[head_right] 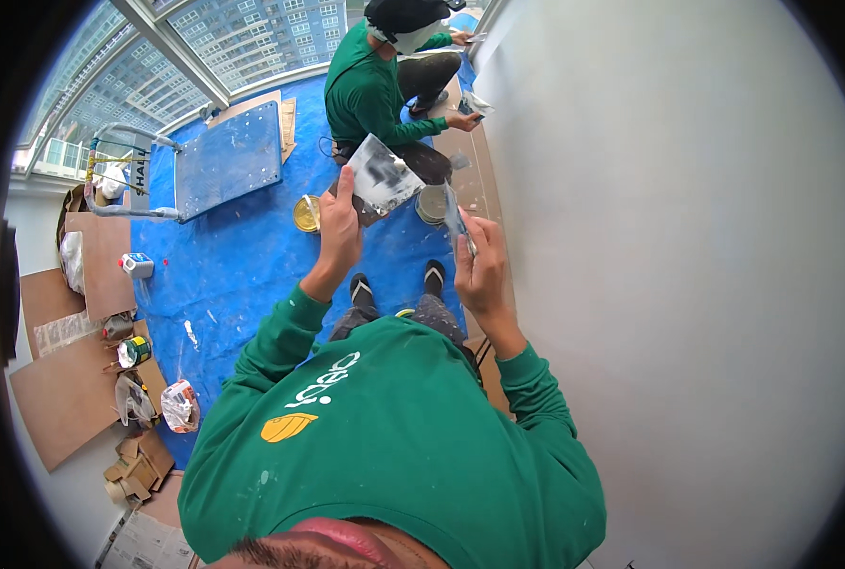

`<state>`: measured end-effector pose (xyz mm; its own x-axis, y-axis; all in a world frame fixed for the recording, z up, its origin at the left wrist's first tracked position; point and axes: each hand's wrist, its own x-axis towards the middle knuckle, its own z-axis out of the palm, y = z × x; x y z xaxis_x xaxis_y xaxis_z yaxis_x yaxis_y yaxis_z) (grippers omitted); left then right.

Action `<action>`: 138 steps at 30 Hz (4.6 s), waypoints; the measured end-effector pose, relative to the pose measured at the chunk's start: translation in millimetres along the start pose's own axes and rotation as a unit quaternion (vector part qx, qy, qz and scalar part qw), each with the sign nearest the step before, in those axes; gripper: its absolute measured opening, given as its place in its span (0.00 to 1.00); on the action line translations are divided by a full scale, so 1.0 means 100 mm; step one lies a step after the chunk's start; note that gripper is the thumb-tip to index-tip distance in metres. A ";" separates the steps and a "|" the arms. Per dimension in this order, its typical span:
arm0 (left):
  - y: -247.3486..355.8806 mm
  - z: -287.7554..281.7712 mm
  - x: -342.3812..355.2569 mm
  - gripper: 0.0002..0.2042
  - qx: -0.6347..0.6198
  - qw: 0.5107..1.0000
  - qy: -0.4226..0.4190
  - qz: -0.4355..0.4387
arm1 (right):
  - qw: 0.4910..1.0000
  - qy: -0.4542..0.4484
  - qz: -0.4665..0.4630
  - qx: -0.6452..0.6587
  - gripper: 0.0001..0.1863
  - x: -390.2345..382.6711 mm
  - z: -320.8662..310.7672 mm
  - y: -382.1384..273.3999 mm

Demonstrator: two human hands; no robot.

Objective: The person applies plaster to a white wall using two putty knives, frequently dipping one knife into a bucket of white compound to reload and then smoothing the material over the wall surface.

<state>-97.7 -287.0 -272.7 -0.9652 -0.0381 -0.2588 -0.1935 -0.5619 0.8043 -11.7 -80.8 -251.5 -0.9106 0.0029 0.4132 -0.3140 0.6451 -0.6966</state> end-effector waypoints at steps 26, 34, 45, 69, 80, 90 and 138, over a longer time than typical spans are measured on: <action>-4.77 -1.64 1.02 0.23 0.053 0.894 0.278 -0.348 | 0.945 -0.176 0.271 -0.040 0.14 -1.03 3.07 6.00; -5.13 -1.76 0.94 0.23 0.007 0.868 0.270 -0.416 | 0.898 -0.155 0.411 0.033 0.17 -1.35 3.28 6.21; -5.45 -1.60 1.61 0.21 -0.177 0.866 0.246 -0.399 | 0.608 -0.030 0.656 0.446 0.11 -1.21 3.21 5.57; -5.13 -2.69 2.06 0.24 0.200 0.912 0.267 -0.239 | 0.769 -0.473 0.410 -0.128 0.22 -0.88 3.28 6.55; -5.21 -2.78 2.15 0.25 0.292 0.883 0.265 -0.257 | 0.572 -0.390 0.710 0.130 0.18 -1.01 3.45 7.00; -5.36 -2.48 2.53 0.38 0.523 0.791 0.246 -0.203 | 0.517 -0.339 0.725 0.304 0.23 -0.92 1.69 6.53; -5.63 -1.82 3.24 0.32 0.448 0.863 -0.022 -0.232 | 0.918 -0.284 0.243 -0.133 0.32 -1.42 0.41 4.67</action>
<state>-269.0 -132.9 -906.7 -0.7497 0.0625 -0.6588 -0.5999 0.3562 0.7164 -40.5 189.3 -659.4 -0.9424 -0.0098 -0.3344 0.1751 0.8374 -0.5179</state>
